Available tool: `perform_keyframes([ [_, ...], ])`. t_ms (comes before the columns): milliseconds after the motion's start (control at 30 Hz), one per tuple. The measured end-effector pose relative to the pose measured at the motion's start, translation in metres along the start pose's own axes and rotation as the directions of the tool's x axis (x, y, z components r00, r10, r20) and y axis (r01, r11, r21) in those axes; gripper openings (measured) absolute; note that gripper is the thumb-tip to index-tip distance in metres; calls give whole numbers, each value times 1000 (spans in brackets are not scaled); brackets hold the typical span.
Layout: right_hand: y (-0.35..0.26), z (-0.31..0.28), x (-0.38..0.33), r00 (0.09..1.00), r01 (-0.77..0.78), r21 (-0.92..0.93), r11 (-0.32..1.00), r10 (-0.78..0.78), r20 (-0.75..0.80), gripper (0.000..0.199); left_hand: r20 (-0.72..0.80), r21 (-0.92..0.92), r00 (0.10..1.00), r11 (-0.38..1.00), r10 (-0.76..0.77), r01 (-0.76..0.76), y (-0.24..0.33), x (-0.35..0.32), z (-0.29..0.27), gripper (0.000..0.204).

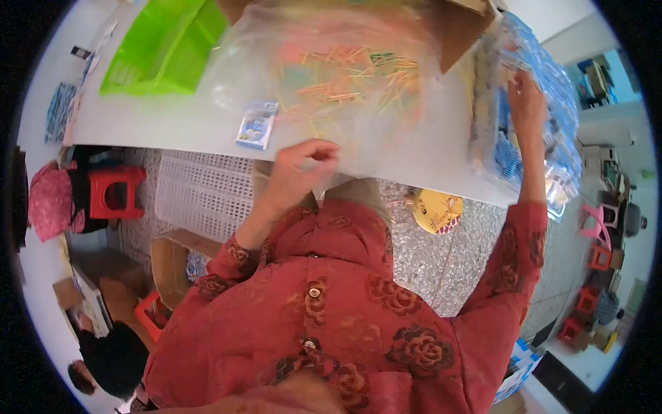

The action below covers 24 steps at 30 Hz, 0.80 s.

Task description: Manually filling small blue and white packets with wooden sticks and organizing them.

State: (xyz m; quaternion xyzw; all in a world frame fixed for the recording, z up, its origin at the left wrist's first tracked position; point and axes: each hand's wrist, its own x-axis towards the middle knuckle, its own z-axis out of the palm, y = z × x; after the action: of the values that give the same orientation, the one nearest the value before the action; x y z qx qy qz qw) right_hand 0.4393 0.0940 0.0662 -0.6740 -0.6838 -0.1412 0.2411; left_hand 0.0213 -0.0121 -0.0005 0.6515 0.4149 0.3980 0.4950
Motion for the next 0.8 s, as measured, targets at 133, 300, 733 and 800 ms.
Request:
perform_keyframes([
  [133,-84,-29,-31,999,15,81,997,-18,31,13,-363,242,921,969,139,-51,-26,-11,-57,20],
  [300,-154,-3,-75,967,29,513,858,-154,203,8,-505,713,842,641,191,283,-61,-9,-94,41],
  [733,-260,47,-101,860,86,719,689,-416,296,9,-560,682,828,580,23,445,-74,-10,-100,53],
  [800,-262,51,-104,849,83,712,697,-424,315,9,-590,569,802,660,-87,490,-75,-7,-107,45],
])
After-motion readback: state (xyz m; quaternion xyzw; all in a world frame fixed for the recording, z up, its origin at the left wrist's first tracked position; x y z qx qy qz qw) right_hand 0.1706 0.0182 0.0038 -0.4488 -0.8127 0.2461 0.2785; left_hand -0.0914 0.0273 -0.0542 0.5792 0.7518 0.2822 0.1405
